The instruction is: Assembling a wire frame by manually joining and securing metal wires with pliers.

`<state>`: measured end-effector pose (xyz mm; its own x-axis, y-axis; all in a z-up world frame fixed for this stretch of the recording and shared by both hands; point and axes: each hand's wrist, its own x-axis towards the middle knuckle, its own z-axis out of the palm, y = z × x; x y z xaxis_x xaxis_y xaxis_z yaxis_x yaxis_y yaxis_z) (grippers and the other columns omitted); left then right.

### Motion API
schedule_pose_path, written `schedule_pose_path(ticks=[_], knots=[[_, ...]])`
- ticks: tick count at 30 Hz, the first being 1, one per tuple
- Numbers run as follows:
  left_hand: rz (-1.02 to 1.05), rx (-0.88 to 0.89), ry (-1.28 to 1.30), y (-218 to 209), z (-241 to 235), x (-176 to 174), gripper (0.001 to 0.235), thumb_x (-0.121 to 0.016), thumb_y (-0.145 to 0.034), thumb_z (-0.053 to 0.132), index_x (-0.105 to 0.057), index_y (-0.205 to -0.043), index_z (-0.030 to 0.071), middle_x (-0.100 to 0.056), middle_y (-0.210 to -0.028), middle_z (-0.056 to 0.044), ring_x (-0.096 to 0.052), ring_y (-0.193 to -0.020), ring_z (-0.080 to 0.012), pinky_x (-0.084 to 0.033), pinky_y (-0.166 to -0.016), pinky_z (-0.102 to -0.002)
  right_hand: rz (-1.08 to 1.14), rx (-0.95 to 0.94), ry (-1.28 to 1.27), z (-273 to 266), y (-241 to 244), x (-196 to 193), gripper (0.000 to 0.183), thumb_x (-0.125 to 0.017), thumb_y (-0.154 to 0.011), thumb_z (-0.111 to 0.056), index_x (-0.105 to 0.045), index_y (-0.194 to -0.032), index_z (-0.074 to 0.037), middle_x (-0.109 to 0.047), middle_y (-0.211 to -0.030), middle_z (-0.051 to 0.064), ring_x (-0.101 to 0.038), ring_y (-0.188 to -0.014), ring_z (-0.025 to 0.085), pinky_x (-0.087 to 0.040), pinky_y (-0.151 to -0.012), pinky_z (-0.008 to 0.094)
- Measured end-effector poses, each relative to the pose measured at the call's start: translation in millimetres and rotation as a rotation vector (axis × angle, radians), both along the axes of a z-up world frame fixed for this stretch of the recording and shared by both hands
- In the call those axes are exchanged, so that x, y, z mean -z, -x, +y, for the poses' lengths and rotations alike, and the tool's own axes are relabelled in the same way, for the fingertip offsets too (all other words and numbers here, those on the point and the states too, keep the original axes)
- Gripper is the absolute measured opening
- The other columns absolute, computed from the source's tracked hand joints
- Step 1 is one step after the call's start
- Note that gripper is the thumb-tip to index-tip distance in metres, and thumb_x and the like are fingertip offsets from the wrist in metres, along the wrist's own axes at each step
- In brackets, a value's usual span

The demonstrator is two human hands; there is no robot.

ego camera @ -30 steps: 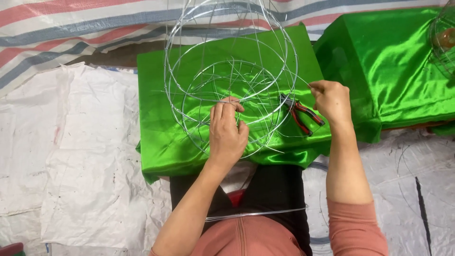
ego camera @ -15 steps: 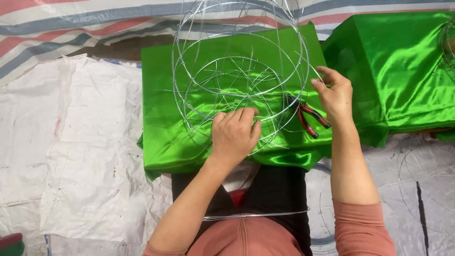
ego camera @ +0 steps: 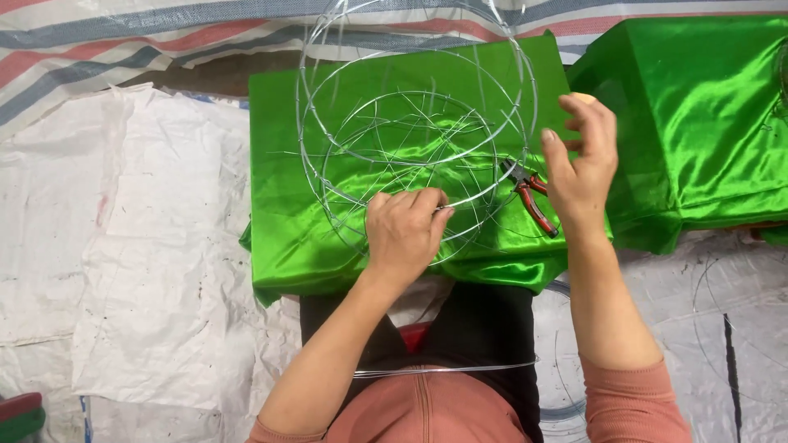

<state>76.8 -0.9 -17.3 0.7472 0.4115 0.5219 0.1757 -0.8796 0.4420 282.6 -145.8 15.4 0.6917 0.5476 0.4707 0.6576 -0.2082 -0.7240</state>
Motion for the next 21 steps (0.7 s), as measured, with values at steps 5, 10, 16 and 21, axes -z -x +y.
schedule_pose_path(ticks=[5,10,16,21], knots=[[-0.054,-0.014,-0.049,-4.8,-9.9,-2.1,0.023,-0.058,-0.097,0.042,-0.063,-0.094,0.021,-0.066,-0.074,0.002,-0.070,-0.074,-0.0211,-0.047,-0.072,-0.037,-0.299,0.084,-0.388,-41.7,50.3,40.9,0.043,-0.064,-0.102,0.001,-0.049,-0.142,0.007,-0.046,-0.130,0.022,-0.045,-0.115,0.034,-0.043,-0.096,0.043],[-0.056,0.000,-0.023,-3.6,-9.8,-3.8,0.020,-0.060,-0.094,0.040,-0.064,-0.094,0.020,-0.065,-0.071,0.001,-0.070,-0.072,-0.0221,-0.047,-0.071,-0.038,0.282,0.078,-0.340,-53.0,169.6,151.9,0.040,-0.061,-0.099,-0.001,-0.051,-0.138,-0.002,-0.050,-0.129,0.012,-0.052,-0.122,0.024,-0.045,-0.103,0.039],[-0.082,0.033,-0.007,4.5,-10.7,-15.7,0.021,-0.061,-0.095,0.039,-0.065,-0.090,0.019,-0.065,-0.069,0.000,-0.070,-0.070,-0.0233,-0.047,-0.070,-0.038,1.462,0.030,-0.405,-34.3,209.8,193.4,0.047,-0.055,-0.103,-0.017,-0.048,-0.142,0.008,-0.060,-0.128,0.025,-0.066,-0.110,0.036,-0.053,-0.100,0.046],[-0.080,0.057,-0.010,20.5,-12.4,-44.4,0.020,-0.063,-0.094,0.040,-0.064,-0.087,0.020,-0.065,-0.068,0.001,-0.070,-0.071,-0.0231,-0.047,-0.071,-0.037,1.693,-0.009,-0.383,-16.6,176.3,204.6,0.037,-0.051,-0.107,-0.021,-0.059,-0.133,0.004,-0.066,-0.119,0.023,-0.070,-0.106,0.037,-0.056,-0.098,0.053]])
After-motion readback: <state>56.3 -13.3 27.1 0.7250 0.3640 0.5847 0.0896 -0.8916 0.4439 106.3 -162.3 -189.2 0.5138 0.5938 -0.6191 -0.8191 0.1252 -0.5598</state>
